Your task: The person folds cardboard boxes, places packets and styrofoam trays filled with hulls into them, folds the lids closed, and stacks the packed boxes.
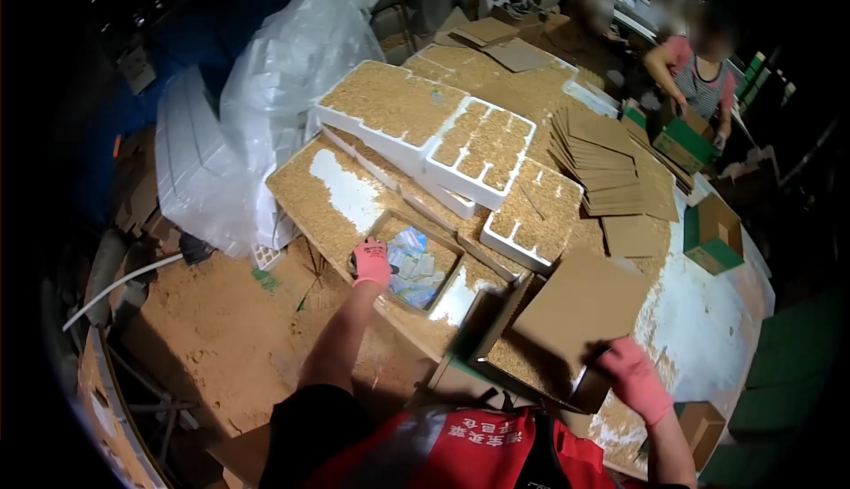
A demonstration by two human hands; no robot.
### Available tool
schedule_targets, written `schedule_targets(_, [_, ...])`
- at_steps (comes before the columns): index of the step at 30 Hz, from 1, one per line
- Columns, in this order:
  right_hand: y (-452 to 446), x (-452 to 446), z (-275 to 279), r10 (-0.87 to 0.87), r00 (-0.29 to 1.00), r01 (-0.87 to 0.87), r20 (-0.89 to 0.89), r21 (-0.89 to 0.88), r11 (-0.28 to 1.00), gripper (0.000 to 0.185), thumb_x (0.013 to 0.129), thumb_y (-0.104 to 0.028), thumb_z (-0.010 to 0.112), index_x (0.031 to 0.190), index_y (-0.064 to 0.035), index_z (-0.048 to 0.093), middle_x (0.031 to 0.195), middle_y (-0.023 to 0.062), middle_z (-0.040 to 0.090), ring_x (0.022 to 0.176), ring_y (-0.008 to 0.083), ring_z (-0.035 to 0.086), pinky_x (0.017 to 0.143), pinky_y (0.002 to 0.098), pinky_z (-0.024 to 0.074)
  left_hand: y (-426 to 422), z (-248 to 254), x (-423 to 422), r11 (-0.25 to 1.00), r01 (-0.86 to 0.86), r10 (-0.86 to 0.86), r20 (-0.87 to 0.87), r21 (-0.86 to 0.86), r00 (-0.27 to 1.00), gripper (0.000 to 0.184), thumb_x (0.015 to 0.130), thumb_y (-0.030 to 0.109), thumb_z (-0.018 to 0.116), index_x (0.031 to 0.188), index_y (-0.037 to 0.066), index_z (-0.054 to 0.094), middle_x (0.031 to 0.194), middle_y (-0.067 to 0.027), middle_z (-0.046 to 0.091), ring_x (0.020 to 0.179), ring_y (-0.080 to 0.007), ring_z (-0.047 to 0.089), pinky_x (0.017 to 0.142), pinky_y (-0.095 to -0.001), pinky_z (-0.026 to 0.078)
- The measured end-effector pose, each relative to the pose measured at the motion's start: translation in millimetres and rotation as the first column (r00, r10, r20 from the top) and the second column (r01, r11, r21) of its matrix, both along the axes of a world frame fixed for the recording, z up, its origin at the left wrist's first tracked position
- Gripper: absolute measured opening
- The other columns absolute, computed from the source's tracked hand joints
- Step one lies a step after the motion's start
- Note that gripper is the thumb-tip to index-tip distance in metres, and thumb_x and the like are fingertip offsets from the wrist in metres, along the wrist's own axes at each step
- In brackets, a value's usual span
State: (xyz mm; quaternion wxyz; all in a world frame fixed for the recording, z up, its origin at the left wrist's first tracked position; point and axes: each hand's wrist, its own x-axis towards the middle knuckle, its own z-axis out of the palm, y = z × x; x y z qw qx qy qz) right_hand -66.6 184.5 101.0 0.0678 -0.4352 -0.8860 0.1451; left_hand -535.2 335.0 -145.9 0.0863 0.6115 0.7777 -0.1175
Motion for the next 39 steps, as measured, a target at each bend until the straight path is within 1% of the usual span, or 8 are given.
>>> schedule_targets(4, [-50.7, 9.5, -84.9, 0.214, 0.842, -0.121, 0.495, -0.213, 0.969, 0.026, 0.086, -0.008, 0.050, 0.109, -0.0119, 0.060, 0.105, 0.0109, 0.053, 0.101, 0.0284, 0.054, 0.088, 0.0368, 0.0467, 3.0, -53.2, -27.3, 0.986, 0.048, -0.077, 0.182, 0.157, 0.980, 0.041, 0.077, 0.035, 0.075, 0.107, 0.008, 0.065, 0.113, -0.0144, 0.060, 0.106, -0.0323, 0.059, 0.088, -0.0399, 0.048])
schedule_targets(13, [-61.4, 18.5, -167.8, 0.219, 0.974, -0.208, 0.065, -0.137, 0.968, 0.026, 0.086, -0.009, 0.050, 0.109, -0.0102, 0.059, 0.107, 0.0114, 0.055, 0.099, 0.0287, 0.058, 0.083, 0.0360, 0.0509, 0.4, -18.9, -10.9, 0.978, -0.157, 0.098, 0.359, 0.139, 0.928, 0.029, 0.081, 0.024, 0.063, 0.100, 0.002, 0.064, 0.104, -0.0186, 0.068, 0.097, -0.0348, 0.065, 0.084, -0.0424, 0.052])
schedule_targets(17, [-59.0, -14.5, -47.7, -0.076, 0.990, 0.079, 0.118, -0.023, 0.997, 0.033, 0.078, -0.013, 0.063, 0.109, -0.0071, 0.054, 0.108, 0.0131, 0.055, 0.099, 0.0301, 0.058, 0.081, 0.0378, 0.0509, -4.5, -32.4, -12.7, 0.912, -0.258, 0.108, 0.420, 0.319, 0.901, 0.034, 0.081, 0.019, 0.059, 0.104, -0.005, 0.057, 0.106, -0.0267, 0.065, 0.099, -0.0415, 0.063, 0.085, -0.0467, 0.052])
schedule_targets(20, [-71.3, -4.7, 35.6, -0.176, 0.958, 0.229, -0.227, 0.235, 0.945, 0.036, 0.069, -0.009, 0.072, 0.101, -0.0072, 0.054, 0.101, 0.0134, 0.057, 0.094, 0.0321, 0.061, 0.078, 0.0374, 0.0520, -17.2, -2.5, -18.6, 0.907, -0.213, 0.030, 0.449, 0.363, 0.893, 0.039, 0.078, 0.015, 0.064, 0.111, -0.004, 0.057, 0.098, -0.0222, 0.067, 0.092, -0.0372, 0.066, 0.080, -0.0432, 0.053])
schedule_targets(26, [-32.5, 55.8, 18.9, -0.112, 0.730, 0.094, -0.675, -0.063, 0.994, 0.041, 0.071, 0.009, 0.064, 0.109, -0.0054, 0.064, 0.103, 0.0116, 0.060, 0.093, 0.0285, 0.062, 0.080, 0.0328, 0.0503, -22.3, 17.7, -26.3, 0.819, -0.496, -0.094, 0.920, 0.288, 0.380, 0.033, 0.084, 0.011, 0.063, 0.116, 0.004, 0.062, 0.080, -0.0021, 0.062, 0.067, -0.0126, 0.055, 0.062, -0.0279, 0.046])
schedule_targets(29, [-0.2, 79.4, -67.7, 0.052, 0.916, -0.110, -0.398, -0.124, 0.986, 0.028, 0.072, 0.005, 0.063, 0.096, -0.0087, 0.067, 0.105, 0.0081, 0.057, 0.101, 0.0274, 0.057, 0.087, 0.0348, 0.0475, -45.1, 85.6, 37.3, 0.752, -0.582, -0.190, 0.947, 0.310, 0.258, 0.023, 0.087, 0.012, 0.062, 0.105, -0.002, 0.066, 0.080, -0.0024, 0.065, 0.066, -0.0100, 0.057, 0.061, -0.0238, 0.046])
schedule_targets(34, [56.6, 71.6, -139.3, 0.271, 0.962, -0.270, 0.015, 0.169, 0.948, 0.014, 0.084, -0.014, 0.054, 0.087, -0.0117, 0.067, 0.099, 0.0050, 0.055, 0.097, 0.0232, 0.054, 0.084, 0.0334, 0.0455, -130.7, 214.8, 218.8, 0.526, 0.057, -0.687, 0.385, 0.848, 0.616, 0.043, 0.073, 0.008, 0.074, 0.114, 0.008, 0.063, 0.119, -0.0225, 0.056, 0.109, -0.0404, 0.056, 0.096, -0.0435, 0.044])
schedule_targets(39, [52.7, 69.1, -145.2, 0.174, 0.917, -0.263, 0.358, 0.216, 0.941, 0.018, 0.087, -0.014, 0.050, 0.094, -0.0100, 0.066, 0.100, 0.0043, 0.054, 0.096, 0.0224, 0.052, 0.084, 0.0339, 0.0439, -116.0, 137.2, 294.5, 0.275, 0.902, -0.942, -0.094, 0.333, 0.322, 0.024, 0.079, 0.024, 0.065, 0.099, 0.010, 0.064, 0.104, -0.0106, 0.058, 0.102, -0.0299, 0.057, 0.084, -0.0399, 0.045])
